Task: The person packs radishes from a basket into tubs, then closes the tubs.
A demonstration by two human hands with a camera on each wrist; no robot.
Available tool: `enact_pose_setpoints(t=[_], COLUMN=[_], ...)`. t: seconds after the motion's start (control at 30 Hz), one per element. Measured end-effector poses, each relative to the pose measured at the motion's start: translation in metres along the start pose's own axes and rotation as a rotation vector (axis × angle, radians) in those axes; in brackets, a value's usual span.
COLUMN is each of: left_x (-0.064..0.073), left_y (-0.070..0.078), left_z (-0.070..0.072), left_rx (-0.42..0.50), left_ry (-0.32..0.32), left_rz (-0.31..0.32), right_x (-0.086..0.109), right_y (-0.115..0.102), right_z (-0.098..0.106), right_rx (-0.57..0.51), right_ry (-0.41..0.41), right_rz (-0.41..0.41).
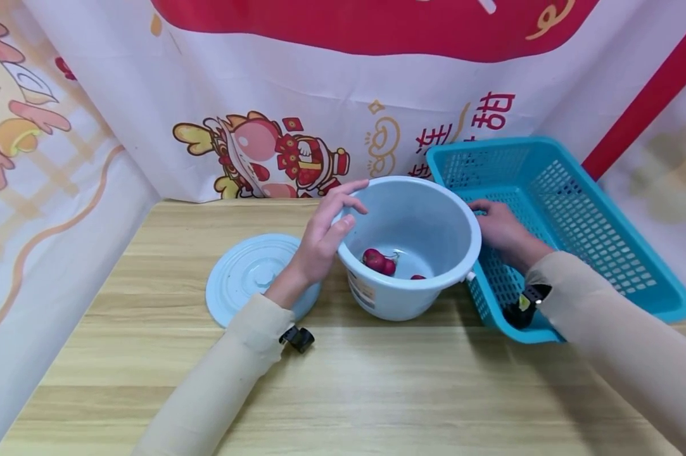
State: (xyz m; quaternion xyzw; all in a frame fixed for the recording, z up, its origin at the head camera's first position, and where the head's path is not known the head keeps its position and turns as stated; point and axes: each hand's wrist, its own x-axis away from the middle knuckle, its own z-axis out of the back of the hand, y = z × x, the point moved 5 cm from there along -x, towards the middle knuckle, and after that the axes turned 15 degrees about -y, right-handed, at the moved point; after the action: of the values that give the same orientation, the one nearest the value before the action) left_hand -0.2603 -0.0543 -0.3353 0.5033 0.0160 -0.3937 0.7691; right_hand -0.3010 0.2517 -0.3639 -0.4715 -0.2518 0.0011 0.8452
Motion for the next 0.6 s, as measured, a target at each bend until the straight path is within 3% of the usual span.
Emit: enact_pose_setpoints(t=[0.13,0.23,0.33,0.6], left_x=[0.001,0.001,0.001,0.002], left_y=[0.001,0.001,0.002,0.002], left_z=[0.0,0.0,0.0,0.0], left_rx=[-0.001,0.0,0.001,-0.001], left_ry=[-0.002,-0.001,-0.001,0.001], left_rz=[-0.002,-0.005,-0.006,-0.007], right_x=[0.004,0.01,0.018,0.05], right_y=[-0.008,-0.017,-0.026,-0.062], right_z=[0.008,0.016,0.021,0.021], right_rx=[-0.081,-0.18,-0.21,-0.129], right_ry=[0.044,0.104,0.138,0.136], right_rz=[0.011,0.053,0.105,0.393])
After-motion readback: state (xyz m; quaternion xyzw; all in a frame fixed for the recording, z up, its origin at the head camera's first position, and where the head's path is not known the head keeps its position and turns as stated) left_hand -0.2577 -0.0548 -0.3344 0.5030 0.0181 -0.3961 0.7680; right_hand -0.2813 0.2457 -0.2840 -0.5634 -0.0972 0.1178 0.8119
